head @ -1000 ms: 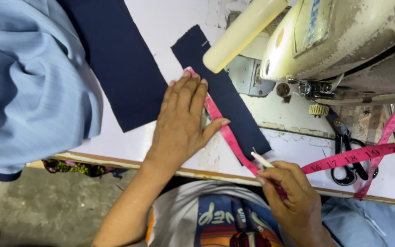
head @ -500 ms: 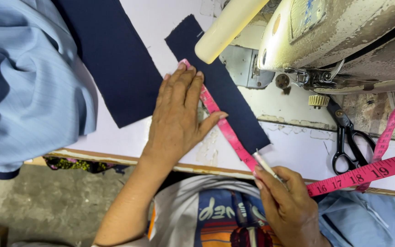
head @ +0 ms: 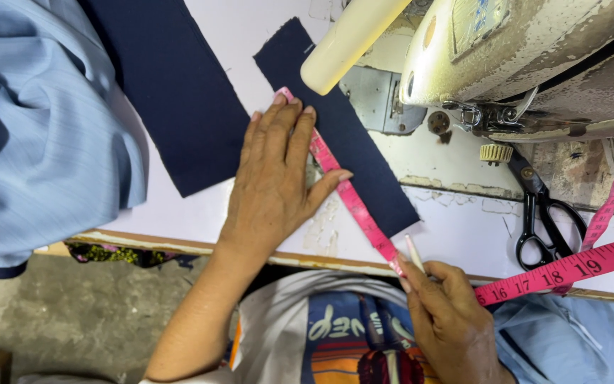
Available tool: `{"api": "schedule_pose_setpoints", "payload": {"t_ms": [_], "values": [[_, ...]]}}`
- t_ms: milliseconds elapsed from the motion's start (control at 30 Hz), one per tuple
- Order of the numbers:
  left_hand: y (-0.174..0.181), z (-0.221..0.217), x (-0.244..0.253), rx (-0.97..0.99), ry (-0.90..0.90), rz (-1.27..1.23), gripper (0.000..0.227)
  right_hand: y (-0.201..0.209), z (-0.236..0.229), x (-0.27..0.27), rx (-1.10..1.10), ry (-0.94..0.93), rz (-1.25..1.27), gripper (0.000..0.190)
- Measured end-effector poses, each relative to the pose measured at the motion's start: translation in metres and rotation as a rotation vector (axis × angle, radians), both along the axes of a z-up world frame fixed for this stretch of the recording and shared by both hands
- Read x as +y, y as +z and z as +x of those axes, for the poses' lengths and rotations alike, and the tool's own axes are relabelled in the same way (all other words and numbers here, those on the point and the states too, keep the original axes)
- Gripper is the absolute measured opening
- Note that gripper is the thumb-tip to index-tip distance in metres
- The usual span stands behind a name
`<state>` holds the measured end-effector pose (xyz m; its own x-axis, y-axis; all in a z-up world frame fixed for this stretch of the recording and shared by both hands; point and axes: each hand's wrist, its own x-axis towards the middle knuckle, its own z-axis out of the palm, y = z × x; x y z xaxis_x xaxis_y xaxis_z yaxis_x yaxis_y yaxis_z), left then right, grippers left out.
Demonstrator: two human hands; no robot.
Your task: The person measures and marks a dark blue fabric piece with a pink measuring tape and white chalk, then cuts along the marked line with scissors. The person folds the cut fabric and aligns it under a sewing machine.
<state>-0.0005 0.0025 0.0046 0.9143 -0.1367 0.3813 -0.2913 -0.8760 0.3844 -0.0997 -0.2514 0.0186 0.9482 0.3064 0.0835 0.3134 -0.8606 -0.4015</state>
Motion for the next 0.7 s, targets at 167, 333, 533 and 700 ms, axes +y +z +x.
{"api": "schedule_pose_setpoints", "payload": {"t_ms": [167,333,533,700], "values": [[0.0,0.0,0.0,-0.008,0.021,0.012,0.07,0.004,0.001,0.004,-0.002,-0.002,0.032,0.033],[0.002,-0.001,-0.001,-0.023,0.05,0.054,0.069,0.006,0.004,0.01,-0.004,0.003,0.049,0.035],[0.001,-0.001,-0.002,-0.041,0.057,0.059,0.064,0.003,0.006,0.01,-0.008,0.019,0.025,0.034],[-0.002,0.0,-0.002,-0.07,0.059,0.077,0.079,0.003,0.008,0.011,-0.005,0.042,0.018,0.035]]}}
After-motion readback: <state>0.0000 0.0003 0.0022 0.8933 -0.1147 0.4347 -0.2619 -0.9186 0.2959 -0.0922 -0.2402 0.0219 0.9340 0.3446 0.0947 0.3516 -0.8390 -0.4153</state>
